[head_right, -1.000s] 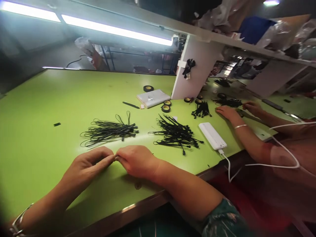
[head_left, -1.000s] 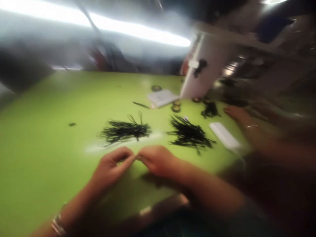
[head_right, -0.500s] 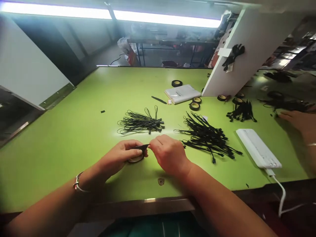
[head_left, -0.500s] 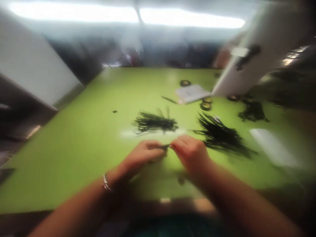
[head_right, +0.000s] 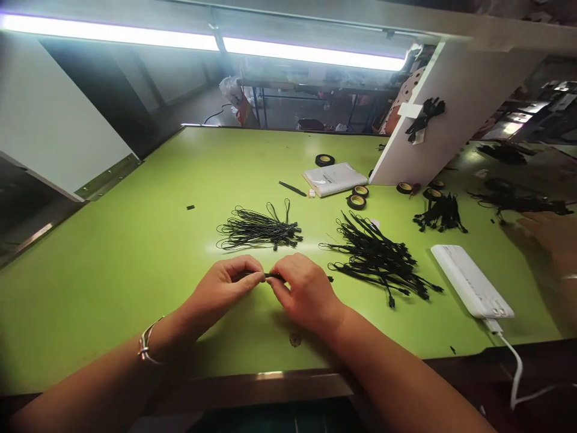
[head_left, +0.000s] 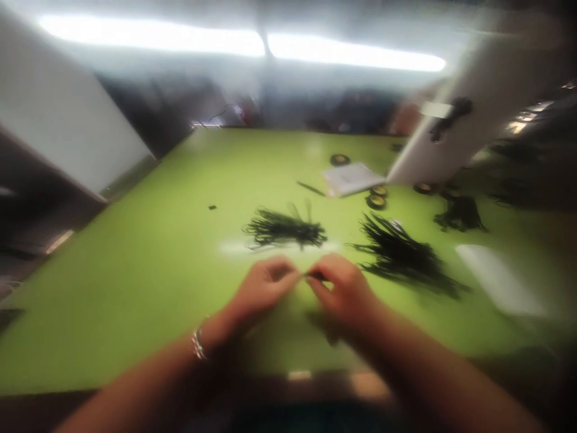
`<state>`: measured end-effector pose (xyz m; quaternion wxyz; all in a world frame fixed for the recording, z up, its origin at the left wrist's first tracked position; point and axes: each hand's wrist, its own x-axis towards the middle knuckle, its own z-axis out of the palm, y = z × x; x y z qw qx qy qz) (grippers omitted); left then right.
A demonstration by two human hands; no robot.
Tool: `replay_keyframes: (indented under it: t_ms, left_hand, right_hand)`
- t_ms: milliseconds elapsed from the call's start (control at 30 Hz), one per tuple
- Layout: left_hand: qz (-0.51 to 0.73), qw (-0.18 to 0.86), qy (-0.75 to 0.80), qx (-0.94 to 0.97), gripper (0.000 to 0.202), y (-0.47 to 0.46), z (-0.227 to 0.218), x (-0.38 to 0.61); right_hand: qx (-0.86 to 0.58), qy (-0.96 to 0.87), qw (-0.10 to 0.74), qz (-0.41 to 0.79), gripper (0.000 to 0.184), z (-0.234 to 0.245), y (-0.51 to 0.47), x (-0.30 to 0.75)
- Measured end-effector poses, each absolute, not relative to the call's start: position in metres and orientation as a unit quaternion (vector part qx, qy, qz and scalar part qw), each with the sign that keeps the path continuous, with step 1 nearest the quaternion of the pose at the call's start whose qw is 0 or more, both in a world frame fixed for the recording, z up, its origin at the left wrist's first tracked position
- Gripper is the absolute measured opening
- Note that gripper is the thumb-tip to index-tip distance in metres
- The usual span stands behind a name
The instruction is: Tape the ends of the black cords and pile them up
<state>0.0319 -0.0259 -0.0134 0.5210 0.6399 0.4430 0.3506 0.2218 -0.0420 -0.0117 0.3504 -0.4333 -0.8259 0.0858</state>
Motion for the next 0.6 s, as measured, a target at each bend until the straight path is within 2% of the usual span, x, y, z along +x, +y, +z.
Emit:
replay_keyframes:
  t_ms: [67,133,200,333,433,600]
  left_hand:
    - [0.376,0.419,0.425,0.709,0.016,-0.027,-0.011,0.033]
    - [0.39,0.39,0.415,0.724,0.015,-0.027,-0.009,0.034]
    - [0.403,0.453,0.416,0.678,0.01,-0.026,-0.009,0.034]
    - [0.387,0.611,0.392,0.569,0.034,-0.023,-0.007,0.033]
    - [0.363,0.633,0.378,0.569,0.02,-0.023,-0.005,0.032]
    - [0.401,0.619,0.372,0.564,0.015,-0.025,-0.008,0.035]
  right_hand:
    - [-0.438,-0.81,0.337,0.196,0.007,-0.009,-0.042,0.223]
    - [-0.431,-0.802,0.321,0.26,0.012,-0.006,-0.041,0.223]
    - [-0.432,-0.789,0.329,0.289,0.017,-0.004,-0.041,0.223]
    - [-0.458,-0.735,0.388,0.316,0.015,-0.002,-0.043,0.22]
    - [-0.466,-0.712,0.408,0.331,0.016,-0.001,-0.045,0.218]
    - [-0.511,-0.656,0.407,0.379,0.023,0.001,-0.048,0.211]
